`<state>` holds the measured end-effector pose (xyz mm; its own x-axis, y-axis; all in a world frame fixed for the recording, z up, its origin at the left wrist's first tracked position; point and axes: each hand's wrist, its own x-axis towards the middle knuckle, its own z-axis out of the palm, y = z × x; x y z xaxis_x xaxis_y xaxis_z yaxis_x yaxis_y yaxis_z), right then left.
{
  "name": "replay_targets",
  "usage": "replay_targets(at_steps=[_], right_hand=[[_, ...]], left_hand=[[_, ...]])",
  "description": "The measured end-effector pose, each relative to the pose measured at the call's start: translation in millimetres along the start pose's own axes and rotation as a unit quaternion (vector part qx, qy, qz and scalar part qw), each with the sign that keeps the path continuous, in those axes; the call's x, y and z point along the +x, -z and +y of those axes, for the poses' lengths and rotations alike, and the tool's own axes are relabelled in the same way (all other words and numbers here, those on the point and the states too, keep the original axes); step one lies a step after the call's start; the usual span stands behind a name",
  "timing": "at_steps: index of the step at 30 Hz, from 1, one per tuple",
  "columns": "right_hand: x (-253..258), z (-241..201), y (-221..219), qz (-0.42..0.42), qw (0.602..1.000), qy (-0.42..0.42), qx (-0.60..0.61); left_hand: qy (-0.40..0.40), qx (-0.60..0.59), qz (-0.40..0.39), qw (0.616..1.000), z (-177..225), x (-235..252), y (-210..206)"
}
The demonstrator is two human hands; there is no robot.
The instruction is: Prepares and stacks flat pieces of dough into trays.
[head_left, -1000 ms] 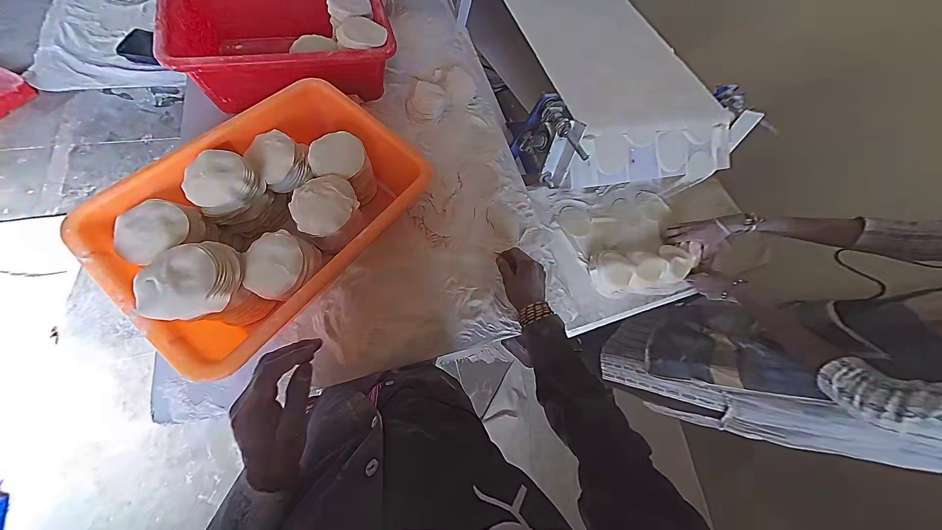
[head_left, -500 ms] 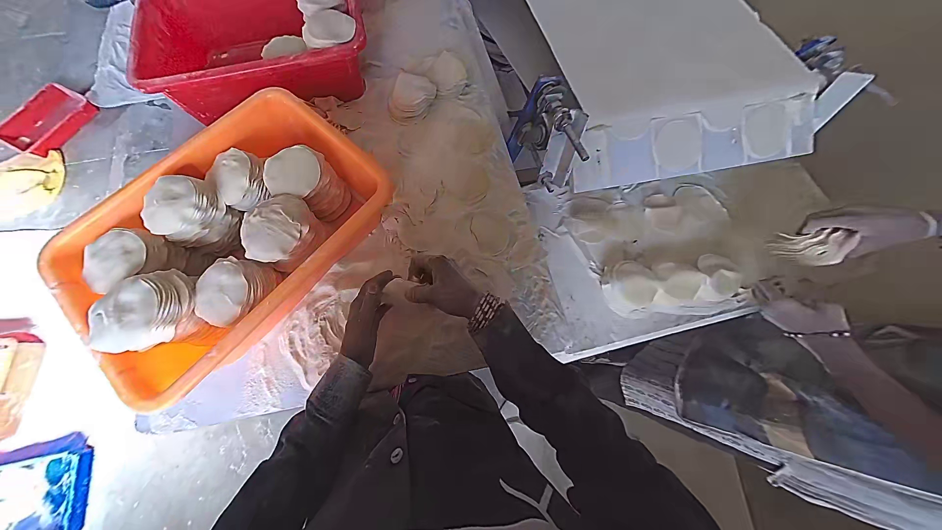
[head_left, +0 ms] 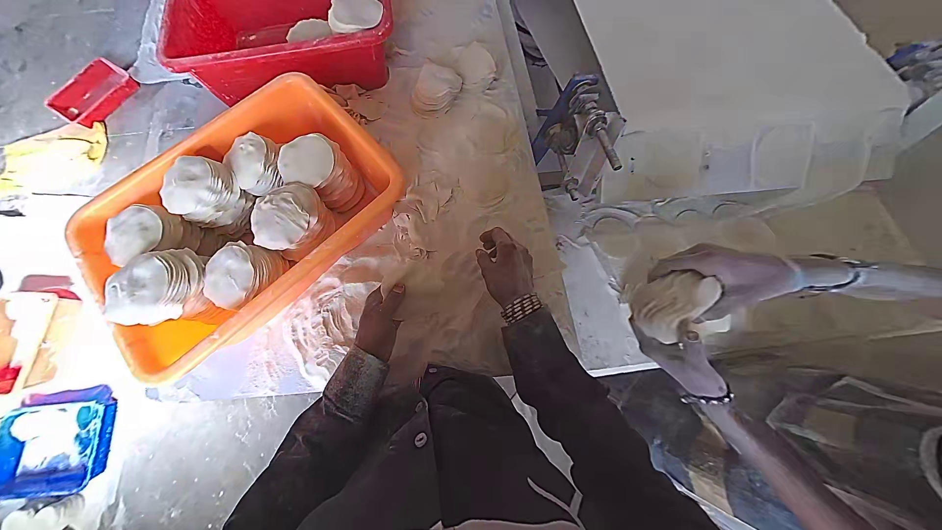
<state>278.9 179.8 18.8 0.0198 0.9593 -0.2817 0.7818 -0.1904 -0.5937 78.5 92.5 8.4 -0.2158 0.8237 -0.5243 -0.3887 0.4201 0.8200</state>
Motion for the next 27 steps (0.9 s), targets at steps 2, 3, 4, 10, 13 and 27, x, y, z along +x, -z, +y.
replay_targets(at_steps=[2,3,4,10,13,27], right_hand=[[10.2,6.9,-6.9,0.017,0.997,-0.057,-0.059],[14.3,7.9,-12.6,0.02,0.993,-0.078,-0.087],[13.4,3.7,-16.7,0.027,0.991,-0.085,-0.102],[-90.3,-155.2,77.0,-0.115,0.976,-0.088,-0.165],[-108.6,-176.0,79.8,-0.077,0.993,-0.076,-0.037],[-38.5,-40.4,-67.0,-0.032,0.995,-0.068,-0.061]], left_hand=[[-0.072,0.095,-0.022,0.993,3.3,-5.9,22.2],[-0.083,0.097,-0.019,0.992,4.1,-9.6,31.7],[-0.081,0.077,-0.009,0.994,5.2,-13.4,39.3],[-0.04,-0.016,0.065,0.997,9.0,-30.4,76.4],[-0.024,-0.049,0.091,0.994,14.8,-34.1,96.6],[0.07,-0.079,0.041,0.994,33.8,-22.1,129.9]])
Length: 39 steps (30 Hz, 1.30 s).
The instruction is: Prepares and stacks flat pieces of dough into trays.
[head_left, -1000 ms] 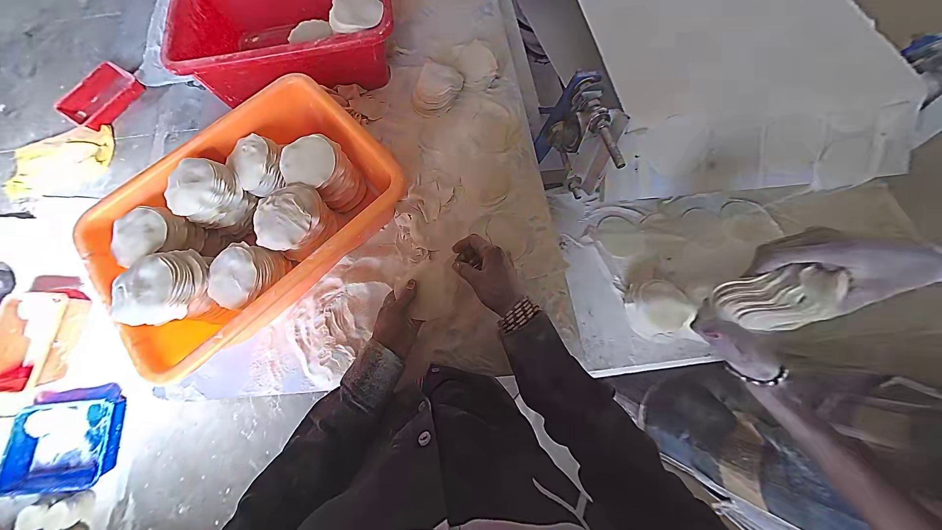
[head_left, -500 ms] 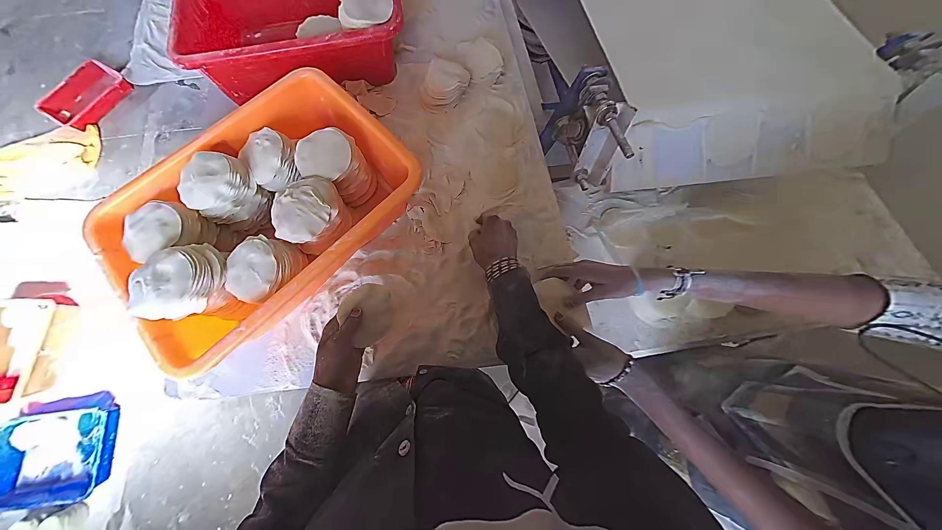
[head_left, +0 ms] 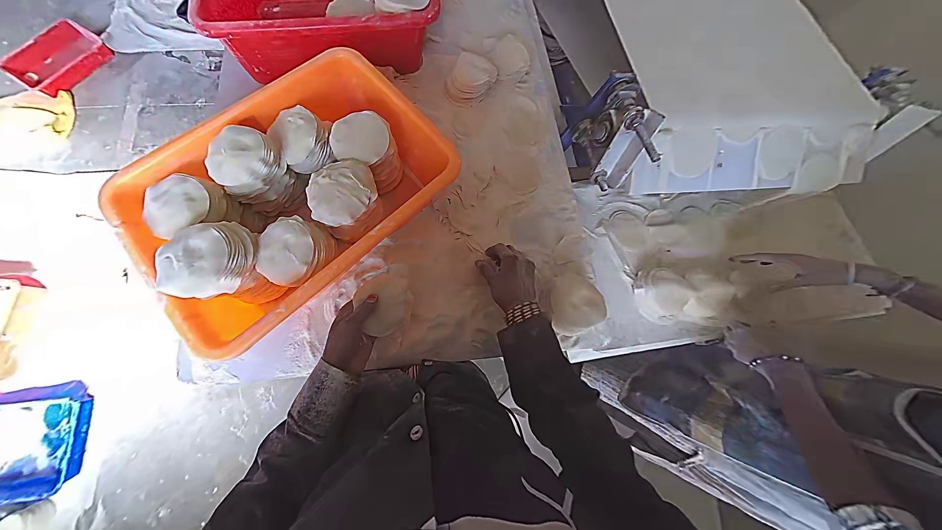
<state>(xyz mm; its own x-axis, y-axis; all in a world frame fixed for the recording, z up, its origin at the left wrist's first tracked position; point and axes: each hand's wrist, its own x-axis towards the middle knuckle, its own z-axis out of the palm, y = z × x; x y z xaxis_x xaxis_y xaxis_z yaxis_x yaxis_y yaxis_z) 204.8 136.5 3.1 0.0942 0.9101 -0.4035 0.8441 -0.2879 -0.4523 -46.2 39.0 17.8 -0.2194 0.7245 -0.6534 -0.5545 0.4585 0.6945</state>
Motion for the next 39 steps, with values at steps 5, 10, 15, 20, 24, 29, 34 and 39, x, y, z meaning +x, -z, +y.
replay_targets(at_steps=[5,10,15,20,24,29,34,39], right_hand=[[13.6,-5.1,-20.3,0.016,1.0,-0.014,0.012],[7.4,-5.5,-5.8,-0.018,0.979,0.032,0.198],[-36.9,-45.1,15.5,-0.108,0.854,0.096,0.5],[-48.3,-61.9,-7.9,-0.166,0.857,0.094,0.478],[-37.4,-50.2,-40.7,-0.155,0.928,0.097,0.325],[-30.3,-48.5,-47.5,-0.122,0.957,0.092,0.247],[-41.0,-40.2,-43.0,0.042,0.977,0.171,0.119],[-80.0,-48.8,-84.6,0.034,0.848,0.528,0.023]], left_hand=[[0.013,0.011,-0.044,0.999,6.1,3.3,-19.4],[0.024,0.019,-0.023,0.999,4.0,11.7,-13.8],[0.067,-0.016,-0.002,0.998,-7.3,21.8,-14.0],[0.091,-0.13,-0.054,0.986,-12.5,15.4,-27.5],[0.084,-0.111,-0.1,0.985,-14.5,11.3,-26.8],[0.009,-0.021,-0.016,1.0,-23.3,8.9,-30.0],[0.017,-0.04,0.012,0.999,-15.6,3.5,-20.1],[0.034,-0.073,0.018,0.997,-15.2,-8.6,-18.4]])
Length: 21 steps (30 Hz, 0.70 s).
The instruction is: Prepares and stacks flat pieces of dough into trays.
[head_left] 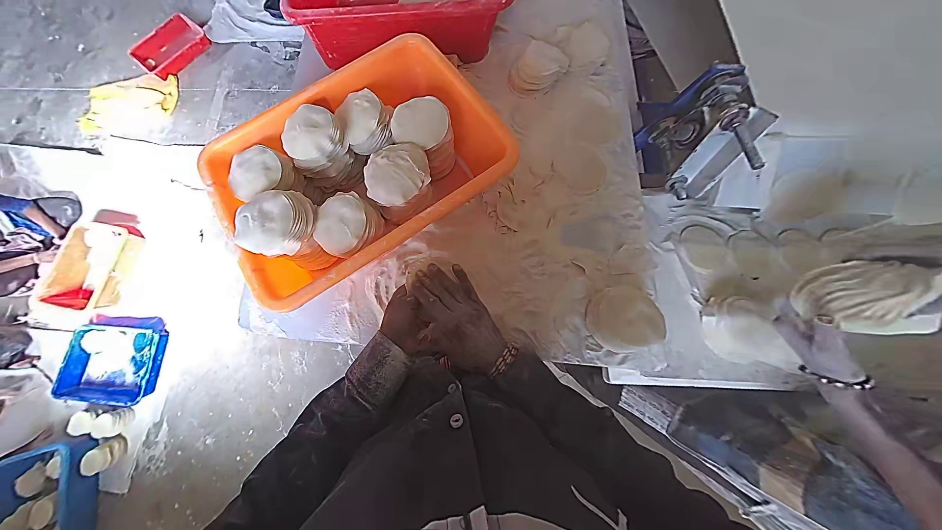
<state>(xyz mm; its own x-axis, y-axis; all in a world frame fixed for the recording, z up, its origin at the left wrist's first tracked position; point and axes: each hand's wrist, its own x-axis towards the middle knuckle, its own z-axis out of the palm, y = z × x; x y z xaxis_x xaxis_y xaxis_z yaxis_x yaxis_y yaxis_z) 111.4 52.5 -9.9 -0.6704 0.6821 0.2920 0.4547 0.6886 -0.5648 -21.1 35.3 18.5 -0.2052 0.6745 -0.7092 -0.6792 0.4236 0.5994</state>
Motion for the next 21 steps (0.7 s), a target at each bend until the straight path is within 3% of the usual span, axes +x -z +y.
replay_targets(at_steps=[2,5,7,9,12,14,16,17,20,21], right_hand=[[2.6,7.5,-10.6,-0.022,1.0,-0.008,-0.011],[7.1,36.0,-1.1,-0.044,0.983,-0.167,0.059],[8.8,45.7,7.7,-0.01,0.968,-0.232,0.098],[7.5,38.4,12.4,0.003,0.971,-0.213,0.112],[6.9,26.8,14.5,-0.056,0.971,-0.194,0.13],[3.3,40.7,16.1,-0.065,0.963,-0.261,0.036],[3.4,55.9,17.0,-0.171,0.921,-0.346,-0.049],[3.7,59.9,13.4,-0.203,0.912,-0.349,-0.076],[2.6,62.3,10.9,-0.178,0.94,-0.285,-0.066],[5.9,63.9,15.7,-0.164,0.938,-0.301,-0.044]], left_hand=[[0.016,-0.021,-0.01,1.0,-0.1,-4.2,3.8],[0.018,-0.025,-0.004,1.0,2.4,-13.0,10.3],[0.003,-0.022,0.009,1.0,9.1,-17.7,12.3],[-0.006,-0.032,0.01,0.999,12.4,-19.0,14.8],[-0.019,-0.034,0.007,0.999,15.8,-21.3,22.1],[-0.037,-0.04,0.023,0.998,21.8,-23.3,29.4],[-0.055,-0.051,0.038,0.996,25.0,-23.6,43.3],[-0.062,-0.054,0.045,0.996,26.5,-22.3,50.4],[-0.074,-0.056,0.064,0.994,24.3,-21.1,68.8],[-0.072,-0.057,0.067,0.993,24.3,-21.2,73.5]])
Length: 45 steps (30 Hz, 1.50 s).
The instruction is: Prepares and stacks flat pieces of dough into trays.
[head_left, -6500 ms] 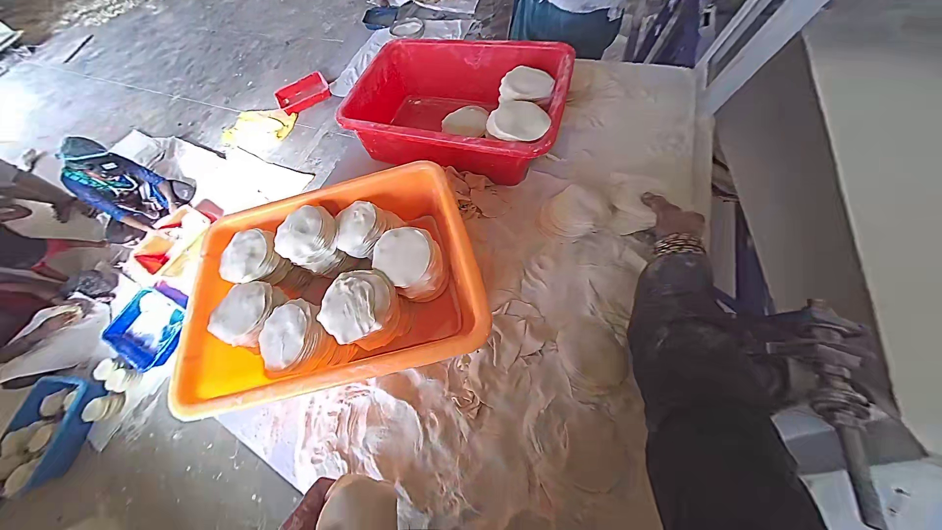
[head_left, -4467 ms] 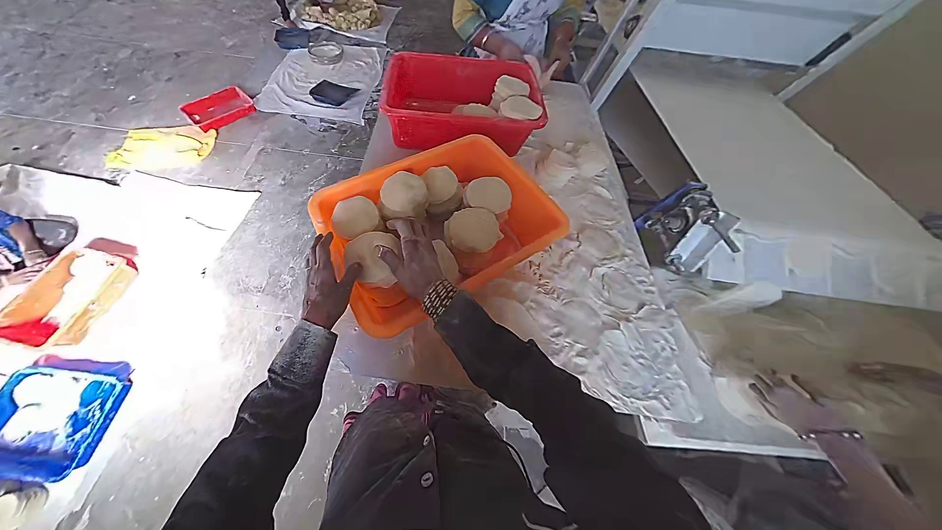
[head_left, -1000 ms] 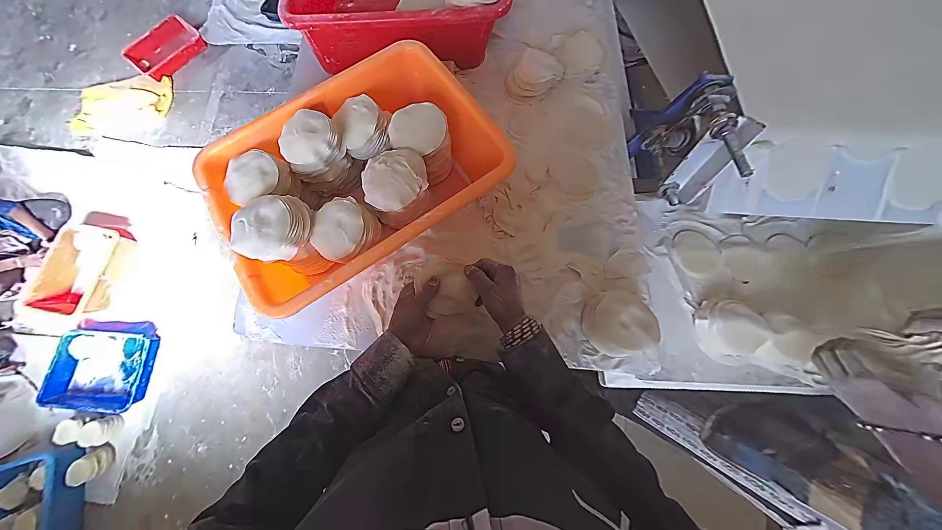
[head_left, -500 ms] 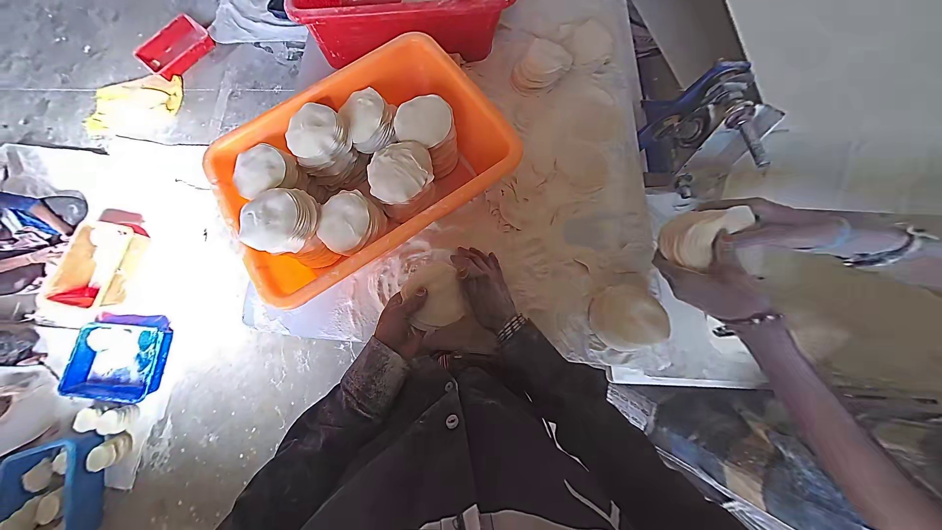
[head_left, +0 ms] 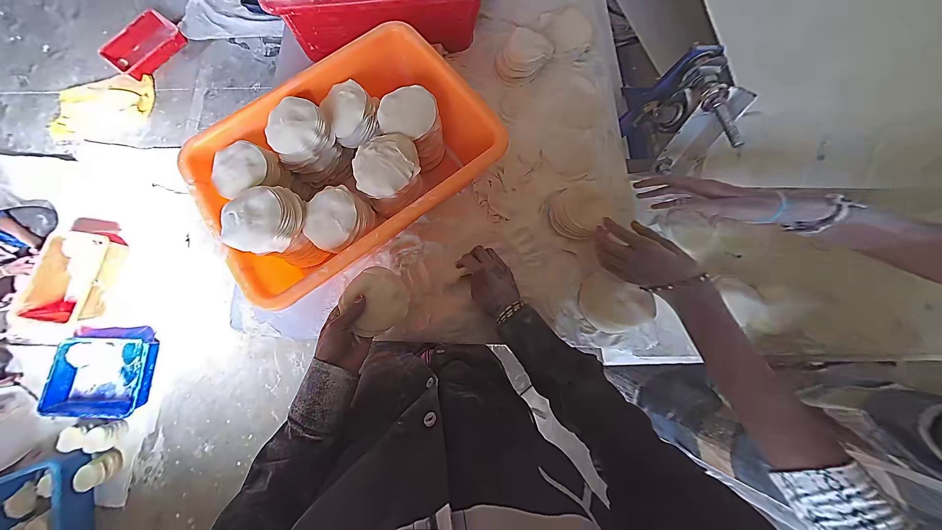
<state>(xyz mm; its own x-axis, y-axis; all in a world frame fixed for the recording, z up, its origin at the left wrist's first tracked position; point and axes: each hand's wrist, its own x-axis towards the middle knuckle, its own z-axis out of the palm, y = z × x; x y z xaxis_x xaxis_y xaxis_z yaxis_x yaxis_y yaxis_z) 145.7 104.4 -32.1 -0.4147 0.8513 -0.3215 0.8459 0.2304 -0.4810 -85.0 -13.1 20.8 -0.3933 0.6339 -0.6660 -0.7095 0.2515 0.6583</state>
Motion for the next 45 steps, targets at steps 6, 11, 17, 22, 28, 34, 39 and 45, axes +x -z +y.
replay_targets(at_steps=[6,11,17,22,28,34,39,45], right_hand=[[26.6,-7.3,15.5,0.07,0.996,-0.021,0.055],[33.1,-58.2,-44.9,-0.061,0.985,0.161,-0.031],[50.3,-35.7,10.0,-0.038,0.998,-0.029,0.038],[52.6,-13.4,63.4,-0.021,0.992,0.008,0.122],[91.3,18.5,71.9,0.074,0.979,-0.185,-0.029],[66.6,33.9,101.2,0.177,0.923,-0.115,0.321],[41.4,54.3,93.7,0.13,0.835,-0.142,0.516],[33.9,52.9,69.6,0.091,0.858,-0.181,0.473]], left_hand=[[0.0,-0.017,0.019,1.0,1.6,0.8,13.4],[-0.003,-0.015,0.014,1.0,7.7,0.0,11.0],[-0.031,-0.03,0.028,0.999,12.6,-1.4,25.8],[-0.04,-0.027,0.044,0.998,12.1,-3.2,33.1],[-0.029,-0.025,0.036,0.999,10.0,1.1,26.8],[0.004,0.014,-0.022,1.0,4.5,9.5,-1.8],[0.05,0.017,-0.057,0.997,-17.5,44.5,-10.6],[0.086,0.024,-0.028,0.996,-36.8,60.7,-14.6]])
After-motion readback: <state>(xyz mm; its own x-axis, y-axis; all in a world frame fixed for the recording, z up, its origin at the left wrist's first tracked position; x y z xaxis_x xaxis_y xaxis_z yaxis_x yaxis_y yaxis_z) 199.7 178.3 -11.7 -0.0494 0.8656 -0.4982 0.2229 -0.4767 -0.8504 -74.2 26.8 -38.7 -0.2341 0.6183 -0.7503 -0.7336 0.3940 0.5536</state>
